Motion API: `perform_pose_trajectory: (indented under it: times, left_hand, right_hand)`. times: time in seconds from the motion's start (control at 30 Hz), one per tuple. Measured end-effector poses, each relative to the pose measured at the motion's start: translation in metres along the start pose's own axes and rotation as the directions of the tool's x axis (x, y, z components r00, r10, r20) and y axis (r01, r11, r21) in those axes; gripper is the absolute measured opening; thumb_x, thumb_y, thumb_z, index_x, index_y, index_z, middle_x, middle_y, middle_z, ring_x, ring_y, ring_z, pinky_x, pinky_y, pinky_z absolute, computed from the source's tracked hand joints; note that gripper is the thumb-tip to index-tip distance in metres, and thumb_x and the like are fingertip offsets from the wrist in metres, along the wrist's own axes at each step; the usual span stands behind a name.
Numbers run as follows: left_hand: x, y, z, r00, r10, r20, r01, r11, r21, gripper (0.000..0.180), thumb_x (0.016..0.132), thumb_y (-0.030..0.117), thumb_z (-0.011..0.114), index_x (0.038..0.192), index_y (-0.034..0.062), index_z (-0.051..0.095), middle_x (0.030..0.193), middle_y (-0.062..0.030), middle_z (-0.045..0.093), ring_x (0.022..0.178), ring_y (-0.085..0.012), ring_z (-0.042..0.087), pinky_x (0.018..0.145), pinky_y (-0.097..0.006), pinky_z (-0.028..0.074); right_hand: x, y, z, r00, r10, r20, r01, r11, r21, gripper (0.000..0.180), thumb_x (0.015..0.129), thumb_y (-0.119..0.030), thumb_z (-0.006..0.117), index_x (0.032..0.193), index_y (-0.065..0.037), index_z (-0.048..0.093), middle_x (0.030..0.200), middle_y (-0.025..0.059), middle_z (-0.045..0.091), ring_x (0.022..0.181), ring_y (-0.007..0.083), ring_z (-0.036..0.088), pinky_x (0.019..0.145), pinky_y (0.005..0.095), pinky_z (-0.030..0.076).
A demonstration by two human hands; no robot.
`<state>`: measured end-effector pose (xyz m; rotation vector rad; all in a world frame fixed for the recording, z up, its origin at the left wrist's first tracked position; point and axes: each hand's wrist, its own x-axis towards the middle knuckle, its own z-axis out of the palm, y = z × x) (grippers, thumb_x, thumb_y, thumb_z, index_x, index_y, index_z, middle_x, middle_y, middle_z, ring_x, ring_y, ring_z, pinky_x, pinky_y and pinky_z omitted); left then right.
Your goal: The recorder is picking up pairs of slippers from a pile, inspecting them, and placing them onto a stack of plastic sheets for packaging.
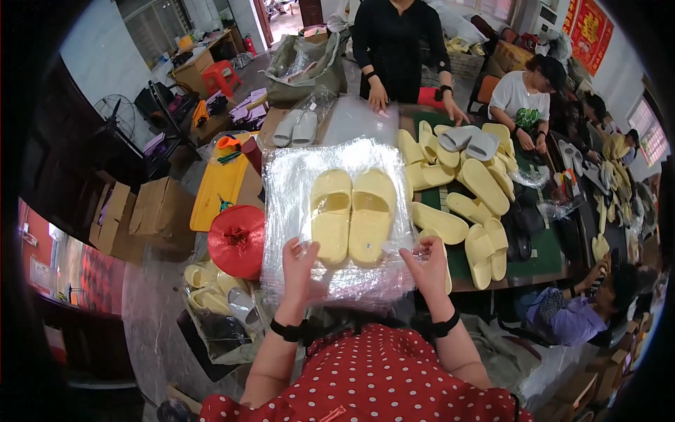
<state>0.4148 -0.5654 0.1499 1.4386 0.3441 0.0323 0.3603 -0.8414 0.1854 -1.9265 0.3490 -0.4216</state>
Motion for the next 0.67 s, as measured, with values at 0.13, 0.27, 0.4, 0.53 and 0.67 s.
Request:
perform_pose_trajectory:
  times: [0.13, 0.27, 0.4, 0.53, 0.67]
  left_hand:
    - [-0.011, 0.040, 0.021, 0.935, -0.243, 0.257, 0.244, 0.969, 0.029, 0.053, 0.087, 0.018, 0.071, 0.128, -0.0068, 0.051, 0.105, -0.0120, 0.063, 0.094, -0.0167, 0.060, 0.083, -0.030, 0.050]
    - [-0.030, 0.033, 0.026, 0.793, -0.212, 0.571, 0.379, 0.906, -0.190, 0.045, 0.090, 0.014, 0.064, 0.129, -0.0073, 0.055, 0.118, -0.0144, 0.066, 0.102, -0.0206, 0.066, 0.090, -0.033, 0.053]
    - [-0.054, 0.025, 0.009, 0.800, -0.127, 0.586, 0.403, 0.838, -0.368, 0.051, 0.091, 0.016, 0.065, 0.135, -0.0046, 0.051, 0.126, -0.0120, 0.063, 0.112, -0.0193, 0.062, 0.096, -0.033, 0.050]
    - [-0.085, 0.037, -0.044, 0.819, 0.077, 0.568, 0.223, 0.870, -0.439, 0.060, 0.090, 0.013, 0.067, 0.142, -0.0009, 0.042, 0.133, -0.0088, 0.057, 0.119, -0.0170, 0.056, 0.101, -0.032, 0.046]
    - [-0.095, 0.031, -0.127, 0.918, -0.022, 0.396, 0.167, 0.926, -0.337, 0.068, 0.090, 0.014, 0.068, 0.148, 0.0028, 0.034, 0.138, -0.0078, 0.053, 0.124, -0.0166, 0.051, 0.103, -0.033, 0.045]
  right_hand:
    - [-0.003, 0.010, 0.015, 0.992, -0.124, 0.035, 0.125, 0.992, -0.037, 0.050, 0.076, -0.017, 0.083, 0.111, -0.001, 0.052, 0.088, 0.0070, 0.058, 0.082, 0.0185, 0.058, 0.076, 0.0319, 0.048]
    - [-0.003, 0.009, 0.022, 1.000, -0.002, 0.007, 0.003, 0.995, -0.096, 0.072, 0.074, -0.015, 0.083, 0.132, 0.002, 0.044, 0.120, 0.0147, 0.051, 0.112, 0.0237, 0.050, 0.099, 0.0367, 0.041]
    - [-0.011, 0.003, 0.023, 0.991, -0.017, 0.135, -0.025, 0.952, 0.306, 0.082, 0.080, -0.015, 0.079, 0.144, 0.004, 0.033, 0.139, 0.0193, 0.045, 0.127, 0.0281, 0.046, 0.108, 0.0390, 0.036]
    - [-0.050, -0.039, 0.064, 0.938, -0.081, 0.337, 0.041, 0.991, 0.124, 0.067, 0.083, -0.006, 0.069, 0.141, 0.003, 0.037, 0.134, 0.0176, 0.052, 0.122, 0.0263, 0.053, 0.106, 0.0386, 0.040]
    - [-0.082, -0.052, 0.119, 0.803, -0.281, 0.525, 0.250, 0.959, 0.132, 0.071, 0.082, -0.013, 0.074, 0.141, 0.003, 0.037, 0.133, 0.0182, 0.052, 0.123, 0.0270, 0.052, 0.108, 0.0408, 0.038]
